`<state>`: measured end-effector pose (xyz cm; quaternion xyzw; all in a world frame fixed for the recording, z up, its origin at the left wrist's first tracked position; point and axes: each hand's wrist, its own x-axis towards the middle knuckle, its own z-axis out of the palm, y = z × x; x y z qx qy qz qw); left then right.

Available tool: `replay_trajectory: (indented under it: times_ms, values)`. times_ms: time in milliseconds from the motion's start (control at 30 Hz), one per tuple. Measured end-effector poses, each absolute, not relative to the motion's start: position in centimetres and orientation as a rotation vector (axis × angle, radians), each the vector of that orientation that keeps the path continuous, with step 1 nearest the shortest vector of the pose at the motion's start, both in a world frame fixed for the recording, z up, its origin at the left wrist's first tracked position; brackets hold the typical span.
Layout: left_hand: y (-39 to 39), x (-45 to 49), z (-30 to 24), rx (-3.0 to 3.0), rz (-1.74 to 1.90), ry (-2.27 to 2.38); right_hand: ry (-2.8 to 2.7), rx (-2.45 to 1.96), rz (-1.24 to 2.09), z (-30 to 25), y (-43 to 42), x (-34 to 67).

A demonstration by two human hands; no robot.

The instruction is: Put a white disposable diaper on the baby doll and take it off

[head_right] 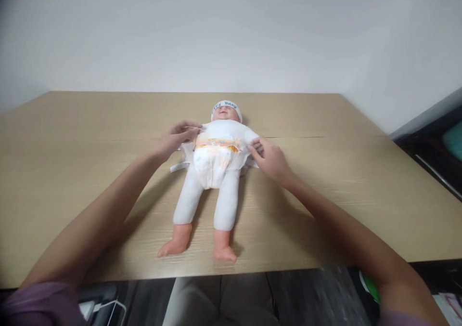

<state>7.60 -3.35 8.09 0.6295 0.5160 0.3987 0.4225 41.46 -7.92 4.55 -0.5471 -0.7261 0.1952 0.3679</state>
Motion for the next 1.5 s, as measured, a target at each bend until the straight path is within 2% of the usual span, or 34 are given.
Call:
replay_trajectory:
  times_ms: [167,300,533,800,1100,1267,1367,1500]
  values:
    - [-6.0,10.6,11.2,2.240,1.015,1.288,-2.020,-1.535,0.170,2.2,-10.9,43.5]
    - [-7.1,14.4,10.8,2.645,0.773,1.048,-2.025,-1.585,0.128,0.9,-11.3,44.0]
    - [-6.9,16.5,8.2,2.694,0.752,1.236,-1.869,-1.691,0.339,0.4,-10.3,44.3]
    - [-7.2,16.8,8.8,2.685,0.697,1.321,-1.837,-1.794,0.551,1.3,-9.7,44.2]
    - [-7.1,17.6,8.8,2.674,0.694,1.402,-1.693,-1.376,0.991,4.1,-8.6,43.7]
    - [-7.1,17.6,8.4,2.644,0.718,1.409,-1.772,-1.227,1.081,6.0,-6.1,39.3]
    - [-6.7,17.1,8.3,2.580,0.694,1.413,-1.795,-1.233,0.965,5.9,-5.9,36.5]
    - [-6.0,15.5,8.6,2.432,0.669,1.254,-1.755,-1.173,0.574,4.9,-8.7,35.1]
